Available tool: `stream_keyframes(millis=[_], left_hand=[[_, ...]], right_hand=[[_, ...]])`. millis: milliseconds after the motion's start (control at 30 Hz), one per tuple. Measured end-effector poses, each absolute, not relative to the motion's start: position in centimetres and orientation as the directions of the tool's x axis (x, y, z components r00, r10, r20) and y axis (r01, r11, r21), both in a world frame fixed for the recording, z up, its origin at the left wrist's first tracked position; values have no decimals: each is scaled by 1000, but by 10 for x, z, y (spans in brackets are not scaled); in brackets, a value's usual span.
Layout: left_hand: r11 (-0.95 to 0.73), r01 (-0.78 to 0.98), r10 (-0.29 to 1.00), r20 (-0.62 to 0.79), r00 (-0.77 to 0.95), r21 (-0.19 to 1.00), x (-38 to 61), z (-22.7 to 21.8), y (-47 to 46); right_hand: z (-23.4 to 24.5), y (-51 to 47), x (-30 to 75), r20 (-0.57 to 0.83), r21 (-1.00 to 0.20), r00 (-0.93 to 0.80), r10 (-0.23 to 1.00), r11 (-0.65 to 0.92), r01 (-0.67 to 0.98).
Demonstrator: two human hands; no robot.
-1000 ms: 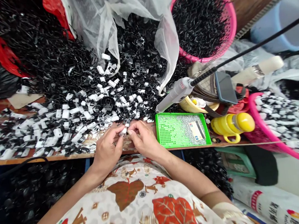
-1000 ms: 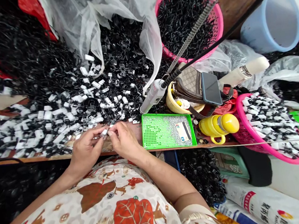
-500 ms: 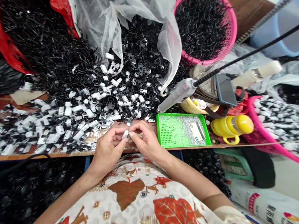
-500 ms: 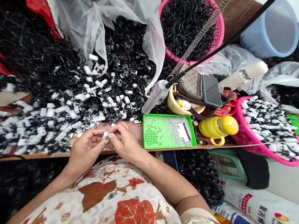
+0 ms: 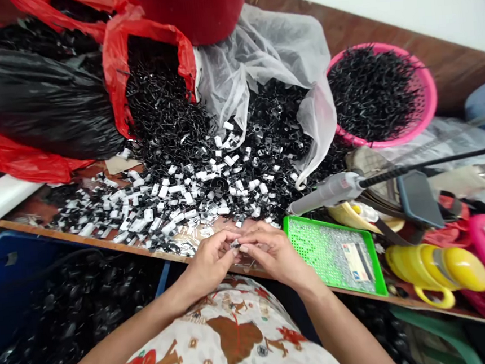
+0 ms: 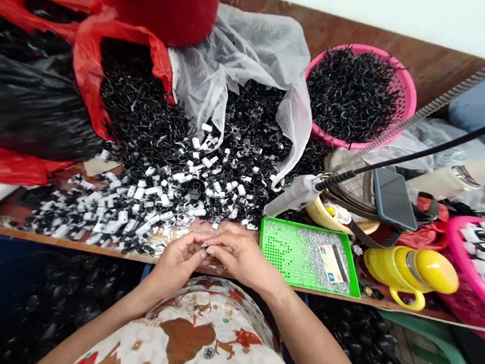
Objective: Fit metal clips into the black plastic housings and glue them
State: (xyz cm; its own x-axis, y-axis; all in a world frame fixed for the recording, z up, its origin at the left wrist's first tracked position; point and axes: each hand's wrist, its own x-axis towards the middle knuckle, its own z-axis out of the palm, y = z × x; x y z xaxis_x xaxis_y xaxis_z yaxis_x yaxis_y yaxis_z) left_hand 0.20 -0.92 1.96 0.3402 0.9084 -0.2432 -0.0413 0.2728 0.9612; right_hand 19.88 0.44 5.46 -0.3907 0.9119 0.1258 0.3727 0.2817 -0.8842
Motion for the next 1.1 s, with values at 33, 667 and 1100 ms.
stream_keyframes(millis=[33, 667, 1100], left_hand=[[275, -39, 906, -245, 345, 961, 2, 20, -9], [477, -159, 865, -430, 258, 865, 13, 33, 7], [-380, 806, 916, 309, 258, 455, -2, 53, 116]], right_hand=[[54, 4, 197, 129, -887, -369, 920, 274, 372], [43, -9, 184, 246, -545, -429, 869, 490, 681], [43, -18, 199, 329, -787, -107, 938, 335, 519]])
